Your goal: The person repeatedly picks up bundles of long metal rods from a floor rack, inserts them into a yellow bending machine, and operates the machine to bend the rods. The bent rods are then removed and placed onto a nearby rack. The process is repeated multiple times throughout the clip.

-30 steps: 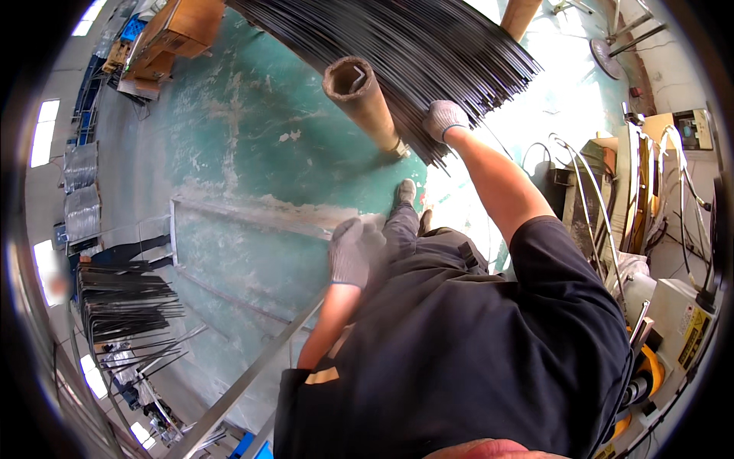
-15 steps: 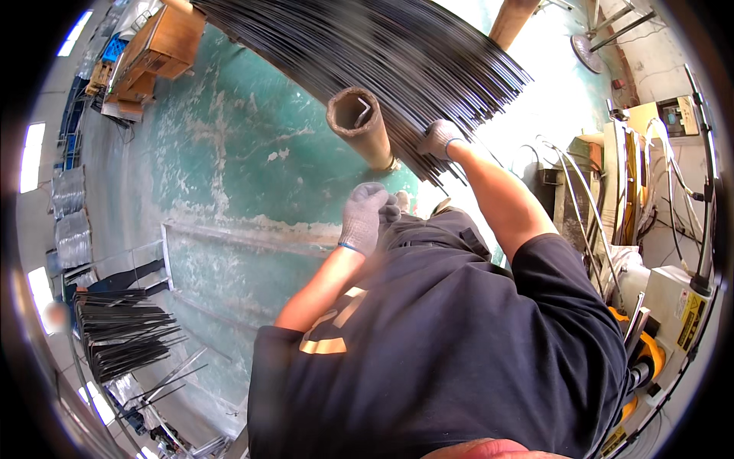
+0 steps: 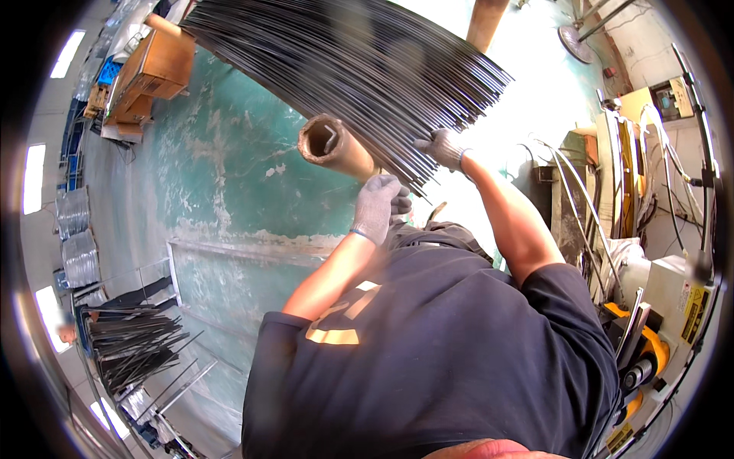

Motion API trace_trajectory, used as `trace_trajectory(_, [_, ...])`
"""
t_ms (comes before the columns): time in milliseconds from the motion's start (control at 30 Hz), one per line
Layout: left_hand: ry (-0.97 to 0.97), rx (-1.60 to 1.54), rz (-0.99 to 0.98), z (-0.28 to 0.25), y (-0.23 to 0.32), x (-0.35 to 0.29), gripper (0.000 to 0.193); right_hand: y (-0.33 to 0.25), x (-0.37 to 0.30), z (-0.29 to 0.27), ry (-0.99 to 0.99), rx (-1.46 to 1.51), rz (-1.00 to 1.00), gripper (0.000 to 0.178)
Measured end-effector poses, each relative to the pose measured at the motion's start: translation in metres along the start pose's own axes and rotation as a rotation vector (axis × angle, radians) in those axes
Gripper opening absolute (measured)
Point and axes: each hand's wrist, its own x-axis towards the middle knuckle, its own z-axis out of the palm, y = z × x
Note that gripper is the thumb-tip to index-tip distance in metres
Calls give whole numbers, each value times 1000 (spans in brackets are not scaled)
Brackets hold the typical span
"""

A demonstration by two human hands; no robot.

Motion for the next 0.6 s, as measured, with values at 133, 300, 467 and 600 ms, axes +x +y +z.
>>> trace_trajectory(133, [-51, -126, 42, -1, -18, 56, 18, 67, -71, -5, 65, -208, -95, 61])
trace_trajectory(300, [-164, -374, -13, -14, -12, 142, 29, 145, -265, -11, -6, -189, 302, 40])
trace_trajectory(467, [-222, -426, -204, 1, -19, 136, 26, 223, -446, 37, 57, -408, 703, 21])
trace_trajectory(600, [-260, -628, -374, 11, -27, 104, 11, 200, -429, 85, 675, -469, 585, 26])
